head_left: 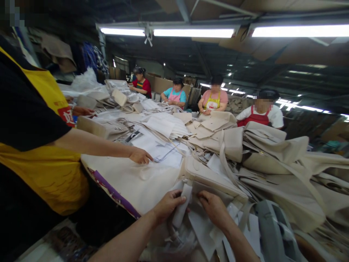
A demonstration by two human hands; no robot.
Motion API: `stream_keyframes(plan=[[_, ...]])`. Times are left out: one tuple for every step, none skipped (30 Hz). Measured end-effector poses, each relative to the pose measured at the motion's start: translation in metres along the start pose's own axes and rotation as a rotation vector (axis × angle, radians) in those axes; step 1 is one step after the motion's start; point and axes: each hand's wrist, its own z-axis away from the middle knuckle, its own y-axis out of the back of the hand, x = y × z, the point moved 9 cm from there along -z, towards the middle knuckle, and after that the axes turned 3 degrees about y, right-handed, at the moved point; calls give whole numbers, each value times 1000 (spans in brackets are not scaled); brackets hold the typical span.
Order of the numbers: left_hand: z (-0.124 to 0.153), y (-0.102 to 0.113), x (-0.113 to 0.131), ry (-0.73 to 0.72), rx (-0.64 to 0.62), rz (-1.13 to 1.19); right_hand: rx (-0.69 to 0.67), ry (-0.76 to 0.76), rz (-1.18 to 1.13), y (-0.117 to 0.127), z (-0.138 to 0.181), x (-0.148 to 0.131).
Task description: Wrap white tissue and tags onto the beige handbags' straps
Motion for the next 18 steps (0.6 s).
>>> stream_keyframes(plan=[[0, 0, 0, -6, 0, -15, -1, 6, -3, -1, 0, -1], [-1, 0, -1, -15, -3, -25, -4, 13, -8, -2, -1, -3], [-1, 0, 0, -26, -5, -31, -7, 21, -16, -3, -3, -5], [-1, 0, 0, -36, -5, -30, -12, 28, -26, -6, -5, -8], [-1, 0, 1, -46, 1, -24, -17, 34, -38, -8, -9, -10], [-1, 0, 2, -52, 12, -17, -19, 39, -50, -11, -12, -12], [0, 0, 2, -53, 30, -8, -17, 41, -62, -15, -16, -14], [0, 1, 3, -52, 51, 2, -9, 39, -72, -17, -20, -15], [1, 1, 3, -52, 73, 11, 4, 32, -78, -20, -24, -14], [1, 2, 4, -53, 96, 20, 21, 20, -81, -22, -26, -13], [2, 3, 4, -53, 117, 27, 39, 6, -84, -23, -28, -11], [3, 3, 4, -53, 133, 33, 54, -9, -87, -24, -28, -8], [3, 3, 4, -57, 143, 37, 62, -20, -94, -25, -27, -5], [3, 3, 3, -59, 147, 38, 63, -26, -102, -25, -25, -1], [4, 3, 2, -60, 146, 38, 58, -29, -113, -26, -22, 3], [4, 3, 1, -59, 141, 36, 49, -30, -123, -26, -19, 7], [4, 3, 0, -57, 135, 32, 37, -34, -131, -25, -16, 11], [4, 3, -1, -55, 131, 26, 21, -39, -137, -24, -13, 15]])
